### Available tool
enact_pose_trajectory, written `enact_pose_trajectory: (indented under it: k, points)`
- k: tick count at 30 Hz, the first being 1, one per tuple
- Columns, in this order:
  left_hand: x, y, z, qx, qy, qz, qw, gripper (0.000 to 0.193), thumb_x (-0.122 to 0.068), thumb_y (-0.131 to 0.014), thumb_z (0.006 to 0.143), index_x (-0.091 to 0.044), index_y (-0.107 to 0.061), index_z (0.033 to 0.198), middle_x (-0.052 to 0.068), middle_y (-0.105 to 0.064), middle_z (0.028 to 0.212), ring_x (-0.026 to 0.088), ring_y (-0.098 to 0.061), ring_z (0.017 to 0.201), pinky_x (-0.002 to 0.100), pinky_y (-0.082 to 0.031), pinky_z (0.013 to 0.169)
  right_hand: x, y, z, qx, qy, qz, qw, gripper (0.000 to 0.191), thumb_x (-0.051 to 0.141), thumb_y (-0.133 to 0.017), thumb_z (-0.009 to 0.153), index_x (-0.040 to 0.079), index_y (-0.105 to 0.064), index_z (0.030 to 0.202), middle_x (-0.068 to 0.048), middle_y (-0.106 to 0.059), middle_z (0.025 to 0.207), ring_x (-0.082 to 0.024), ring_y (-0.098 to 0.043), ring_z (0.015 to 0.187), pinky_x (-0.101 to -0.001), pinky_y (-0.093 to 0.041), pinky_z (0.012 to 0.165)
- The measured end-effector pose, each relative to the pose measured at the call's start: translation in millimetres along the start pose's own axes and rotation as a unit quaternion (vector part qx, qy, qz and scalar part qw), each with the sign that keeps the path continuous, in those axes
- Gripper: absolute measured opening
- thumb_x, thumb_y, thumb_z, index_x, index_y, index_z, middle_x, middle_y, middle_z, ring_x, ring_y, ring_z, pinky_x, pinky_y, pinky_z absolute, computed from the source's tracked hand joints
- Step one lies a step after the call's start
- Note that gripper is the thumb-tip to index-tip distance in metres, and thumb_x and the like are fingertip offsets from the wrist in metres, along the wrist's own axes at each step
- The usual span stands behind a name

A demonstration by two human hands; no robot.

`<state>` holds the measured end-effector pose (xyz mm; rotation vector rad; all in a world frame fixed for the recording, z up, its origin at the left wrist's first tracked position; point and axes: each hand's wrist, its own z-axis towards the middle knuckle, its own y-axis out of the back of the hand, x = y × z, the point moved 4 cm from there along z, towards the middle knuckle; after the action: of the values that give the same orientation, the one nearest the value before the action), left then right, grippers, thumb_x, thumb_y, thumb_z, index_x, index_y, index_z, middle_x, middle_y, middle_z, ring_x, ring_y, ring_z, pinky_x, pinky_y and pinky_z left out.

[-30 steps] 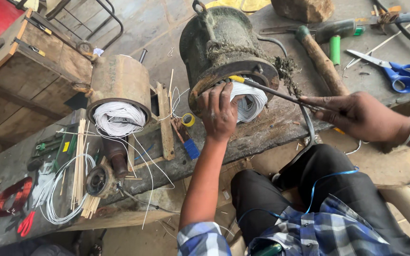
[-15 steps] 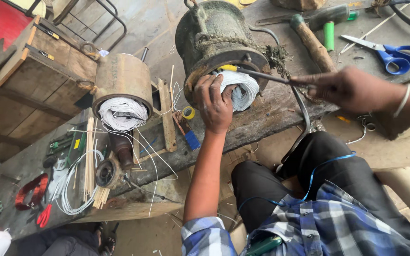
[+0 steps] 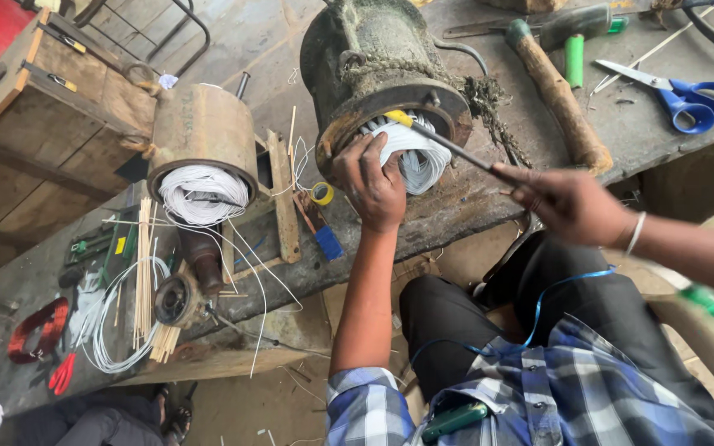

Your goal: The person winds white insulated wire around a cylindrical motor housing on a workbench, forming a coil bundle. They secure the winding with tape and use a long metal rod to press and arrange the wire loops into the housing while holding the coil steady with the other hand.

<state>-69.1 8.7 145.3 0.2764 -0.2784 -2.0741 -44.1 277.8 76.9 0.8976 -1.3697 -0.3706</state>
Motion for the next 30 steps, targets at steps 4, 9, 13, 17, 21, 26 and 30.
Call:
enact_pose_trajectory:
  k: [4, 9, 13, 17, 21, 26, 30]
  points:
    - [-4, 2, 2, -0.002, 0.014, -0.007, 1.000, 0.031, -0.019, -0.079, 0.095, -0.005, -0.066, 0.119, 0.009, -0.058, 0.116, 0.031, -0.059, 0.113, 0.044, -0.048, 0.100, -28, 67, 27, -0.021, 0.256, 0.005, 0.966, 0.051, 0.022, -0.064, 0.089, 0.017, -0.063, 0.139, -0.011, -0.078, 0.087, -0.013, -0.071, 0.065, -0.0380, -0.058, 0.061]
    - [-7, 0, 4, -0.015, 0.013, -0.008, 1.000, 0.029, -0.020, -0.078, 0.097, -0.006, -0.066, 0.120, 0.010, -0.058, 0.116, 0.031, -0.059, 0.114, 0.044, -0.050, 0.101, -56, 89, 76, 0.036, 0.171, -0.129, 0.976, 0.039, 0.033, -0.065, 0.102, 0.028, -0.067, 0.140, -0.014, -0.065, 0.070, -0.018, -0.056, 0.054, -0.0349, -0.053, 0.057]
    - [-3, -5, 0, -0.017, 0.012, -0.013, 1.000, 0.028, -0.020, -0.074, 0.099, -0.004, -0.066, 0.120, 0.012, -0.057, 0.116, 0.033, -0.059, 0.112, 0.045, -0.050, 0.099, -51, 45, 70, 0.050, 0.160, 0.014, 0.986, 0.032, 0.029, -0.064, 0.103, 0.020, -0.063, 0.134, -0.009, -0.073, 0.104, -0.012, -0.051, 0.057, -0.0341, -0.053, 0.057]
    - [2, -12, -3, -0.025, 0.006, 0.000, 1.000, 0.025, -0.019, -0.072, 0.101, -0.003, -0.065, 0.119, 0.012, -0.056, 0.117, 0.033, -0.059, 0.115, 0.046, -0.051, 0.103, -42, 0, 51, -0.058, 0.285, 0.184, 0.939, 0.050, 0.022, -0.059, 0.101, 0.014, -0.054, 0.150, -0.016, -0.072, 0.130, -0.011, -0.066, 0.107, -0.0326, -0.054, 0.089]
    - [-1, -12, -4, -0.031, 0.014, -0.013, 0.999, 0.026, -0.019, -0.074, 0.101, -0.004, -0.066, 0.120, 0.012, -0.056, 0.119, 0.033, -0.059, 0.116, 0.046, -0.052, 0.106, -35, -14, 41, -0.046, 0.186, 0.199, 0.961, 0.051, 0.021, -0.062, 0.099, 0.018, -0.057, 0.150, -0.010, -0.078, 0.112, -0.009, -0.068, 0.090, -0.0312, -0.057, 0.085]
    - [-10, 1, 3, 0.043, 0.062, -0.013, 0.997, 0.034, -0.016, -0.078, 0.095, -0.005, -0.065, 0.125, 0.013, -0.054, 0.122, 0.035, -0.059, 0.118, 0.047, -0.052, 0.101, -17, 75, 40, 0.013, 0.277, 0.090, 0.957, 0.043, 0.022, -0.062, 0.094, 0.016, -0.064, 0.136, -0.008, -0.071, 0.136, -0.012, -0.070, 0.086, -0.0331, -0.059, 0.078]
    - [-9, -3, 11, 0.158, 0.091, 0.085, 0.980, 0.046, -0.007, -0.078, 0.084, -0.007, -0.067, 0.129, 0.015, -0.052, 0.118, 0.038, -0.054, 0.112, 0.050, -0.050, 0.093, -34, 125, 72, 0.075, 0.113, -0.159, 0.978, 0.046, 0.034, -0.065, 0.098, 0.032, -0.063, 0.144, -0.008, -0.083, 0.092, -0.019, -0.067, 0.067, -0.0354, -0.058, 0.071]
